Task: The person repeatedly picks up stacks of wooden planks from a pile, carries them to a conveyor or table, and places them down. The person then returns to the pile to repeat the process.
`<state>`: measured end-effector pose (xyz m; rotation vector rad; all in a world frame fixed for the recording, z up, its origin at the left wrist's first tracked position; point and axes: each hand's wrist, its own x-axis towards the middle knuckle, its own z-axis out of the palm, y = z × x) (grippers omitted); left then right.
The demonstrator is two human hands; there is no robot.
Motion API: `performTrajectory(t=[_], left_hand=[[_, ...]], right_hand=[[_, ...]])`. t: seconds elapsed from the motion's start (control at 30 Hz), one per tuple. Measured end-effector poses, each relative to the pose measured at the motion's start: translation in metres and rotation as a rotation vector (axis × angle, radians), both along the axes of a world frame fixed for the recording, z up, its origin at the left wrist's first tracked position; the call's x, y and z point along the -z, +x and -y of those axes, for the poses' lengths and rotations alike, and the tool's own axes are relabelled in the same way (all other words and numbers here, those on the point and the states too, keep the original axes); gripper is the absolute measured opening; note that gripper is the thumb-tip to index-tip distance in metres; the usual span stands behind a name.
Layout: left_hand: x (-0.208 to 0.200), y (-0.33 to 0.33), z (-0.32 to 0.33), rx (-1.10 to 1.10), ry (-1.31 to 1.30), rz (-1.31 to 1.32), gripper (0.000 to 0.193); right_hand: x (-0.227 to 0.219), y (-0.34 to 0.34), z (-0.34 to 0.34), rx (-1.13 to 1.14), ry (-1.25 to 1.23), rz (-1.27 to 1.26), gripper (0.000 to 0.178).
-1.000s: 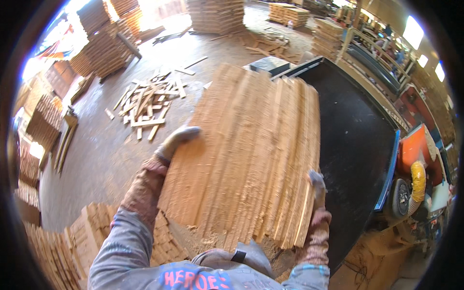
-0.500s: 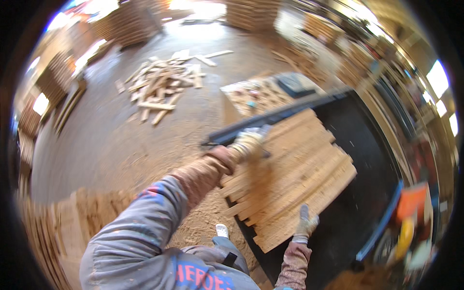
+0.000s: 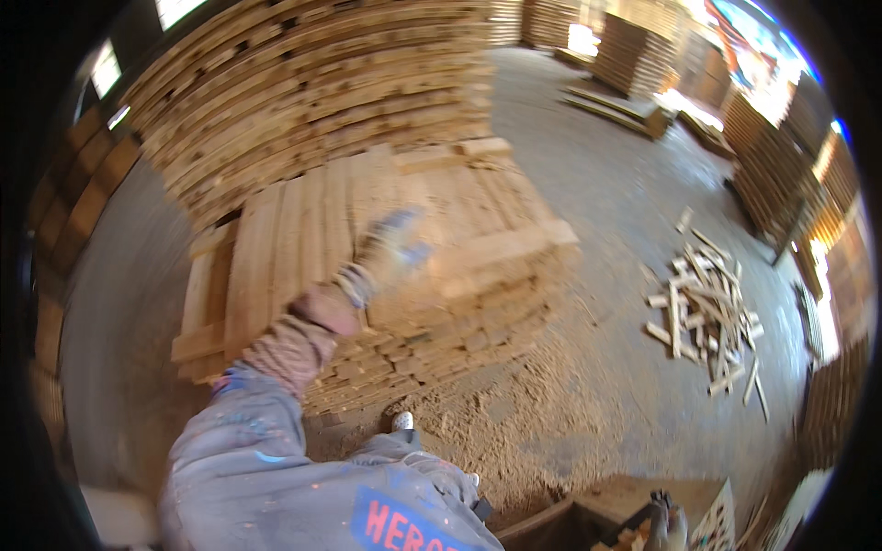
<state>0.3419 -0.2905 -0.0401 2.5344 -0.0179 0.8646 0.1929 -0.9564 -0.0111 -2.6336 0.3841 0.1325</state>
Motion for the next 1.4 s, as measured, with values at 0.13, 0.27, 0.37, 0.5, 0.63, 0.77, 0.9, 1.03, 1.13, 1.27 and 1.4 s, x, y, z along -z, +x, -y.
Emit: performTrajectory(t=[0.13, 0.27, 0.37, 0.5, 0.63, 0.77, 0.9, 1.03, 1.13, 1.27, 1.4], left_hand=[[0.043, -0.146, -0.224, -1.027, 0.07, -0.193, 0.074], [0.099, -0.259, -0.327, -0.845, -0.791, -0.246, 0.076], [0.089, -0.242, -0.301, -0.508, -1.137, -0.164, 0.073], [0.017, -0.238, -0.258, -0.524, -1.31, -0.146, 0.07], [0.091, -0.232, -0.268, -0.33, -1.407, 0.035, 0.077], [0.09, -0.231, -0.281, -0.289, -1.353, -0.177, 0.055], [0.001, -0.22, -0.247, -0.239, -1.273, -0.285, 0.051], [0.015, -0.19, -0.215, -0.232, -1.16, -0.362, 0.056], [0.149, -0.222, -0.291, 0.193, -1.088, -0.114, 0.045], [0.129, -0.211, -0.282, 0.118, -0.988, -0.189, 0.042], [0.073, -0.189, -0.237, -0.048, -1.103, -0.125, 0.047]], right_hand=[[0.024, 0.178, -0.225, -0.555, 0.484, 0.081, 0.062], [0.065, 0.27, -0.521, -1.118, 0.601, 0.331, 0.07], [0.097, 0.313, -0.622, -0.826, 0.175, 0.131, 0.063], [0.089, 0.309, -0.633, -0.662, 0.82, -0.185, 0.05], [0.052, 0.298, -0.645, -0.92, 1.03, -0.232, 0.041], [0.086, 0.28, -0.666, -0.926, 0.794, -0.36, 0.082], [0.1, 0.309, -0.651, -0.79, 1.035, -0.6, 0.066], [0.059, 0.296, -0.634, -0.897, 1.136, -0.422, 0.037], [0.053, 0.275, -0.654, -1.008, 1.309, -0.488, 0.049], [0.085, 0.262, -0.679, -1.163, 1.019, -0.569, 0.077], [0.102, 0.258, -0.686, -0.94, 1.265, -0.899, 0.081]])
